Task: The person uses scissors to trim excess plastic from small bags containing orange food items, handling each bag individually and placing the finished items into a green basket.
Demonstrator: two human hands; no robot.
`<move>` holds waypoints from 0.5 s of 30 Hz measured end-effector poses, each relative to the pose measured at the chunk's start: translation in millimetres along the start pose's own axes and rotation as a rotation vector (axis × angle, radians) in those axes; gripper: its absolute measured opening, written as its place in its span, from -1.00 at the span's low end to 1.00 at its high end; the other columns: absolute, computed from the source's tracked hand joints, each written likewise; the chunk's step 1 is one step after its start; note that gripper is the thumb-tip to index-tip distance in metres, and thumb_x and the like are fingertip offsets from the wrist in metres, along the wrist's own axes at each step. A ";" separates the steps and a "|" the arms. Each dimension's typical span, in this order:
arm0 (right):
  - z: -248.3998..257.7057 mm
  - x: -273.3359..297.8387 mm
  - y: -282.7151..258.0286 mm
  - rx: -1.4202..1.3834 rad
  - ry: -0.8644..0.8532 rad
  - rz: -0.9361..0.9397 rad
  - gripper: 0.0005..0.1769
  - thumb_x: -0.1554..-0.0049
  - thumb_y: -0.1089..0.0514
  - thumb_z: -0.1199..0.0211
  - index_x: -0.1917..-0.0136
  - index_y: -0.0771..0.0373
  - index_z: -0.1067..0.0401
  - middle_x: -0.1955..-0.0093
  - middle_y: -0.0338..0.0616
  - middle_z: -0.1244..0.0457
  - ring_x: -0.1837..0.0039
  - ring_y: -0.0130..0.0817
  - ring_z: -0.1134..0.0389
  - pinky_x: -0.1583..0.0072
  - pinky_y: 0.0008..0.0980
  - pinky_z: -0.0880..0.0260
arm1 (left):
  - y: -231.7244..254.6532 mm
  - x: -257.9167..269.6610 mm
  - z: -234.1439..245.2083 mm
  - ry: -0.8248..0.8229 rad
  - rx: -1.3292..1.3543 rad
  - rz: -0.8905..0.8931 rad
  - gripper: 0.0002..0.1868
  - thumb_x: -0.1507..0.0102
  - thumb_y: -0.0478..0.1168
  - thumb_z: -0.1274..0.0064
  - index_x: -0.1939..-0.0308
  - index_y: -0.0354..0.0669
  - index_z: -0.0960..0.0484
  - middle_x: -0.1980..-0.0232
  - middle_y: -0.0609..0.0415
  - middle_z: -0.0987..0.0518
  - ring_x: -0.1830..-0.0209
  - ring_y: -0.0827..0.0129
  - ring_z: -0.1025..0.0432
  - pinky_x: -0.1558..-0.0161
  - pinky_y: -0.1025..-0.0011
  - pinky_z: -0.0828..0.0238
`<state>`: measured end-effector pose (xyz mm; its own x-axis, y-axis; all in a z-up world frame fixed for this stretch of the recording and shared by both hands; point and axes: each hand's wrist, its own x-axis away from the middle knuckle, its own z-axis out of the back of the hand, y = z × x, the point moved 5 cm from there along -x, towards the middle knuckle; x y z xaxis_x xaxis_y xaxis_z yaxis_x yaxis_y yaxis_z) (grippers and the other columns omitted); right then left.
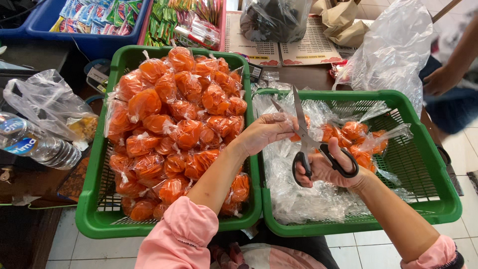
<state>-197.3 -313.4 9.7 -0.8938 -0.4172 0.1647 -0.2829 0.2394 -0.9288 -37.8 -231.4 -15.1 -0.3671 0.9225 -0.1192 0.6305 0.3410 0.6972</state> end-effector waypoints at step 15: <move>33.2 13.7 -28.0 0.242 0.408 0.366 -0.10 -0.31 -0.55 0.35 0.02 0.38 -0.27 0.31 -0.06 -0.20 0.24 -0.26 -0.34 0.13 -0.35 -0.31 | 4.6 9.3 -30.4 -0.063 -0.031 0.017 -0.88 -0.39 -0.21 -0.12 0.11 -0.13 -0.73 0.13 -0.05 -0.69 0.04 0.27 -0.61 -0.17 0.25 -0.54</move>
<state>-190.0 -354.9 26.9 -0.9932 0.0368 -0.1108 0.1134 0.0776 -0.9905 -59.0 -226.7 8.5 -0.3123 0.9380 -0.1503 0.6144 0.3201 0.7211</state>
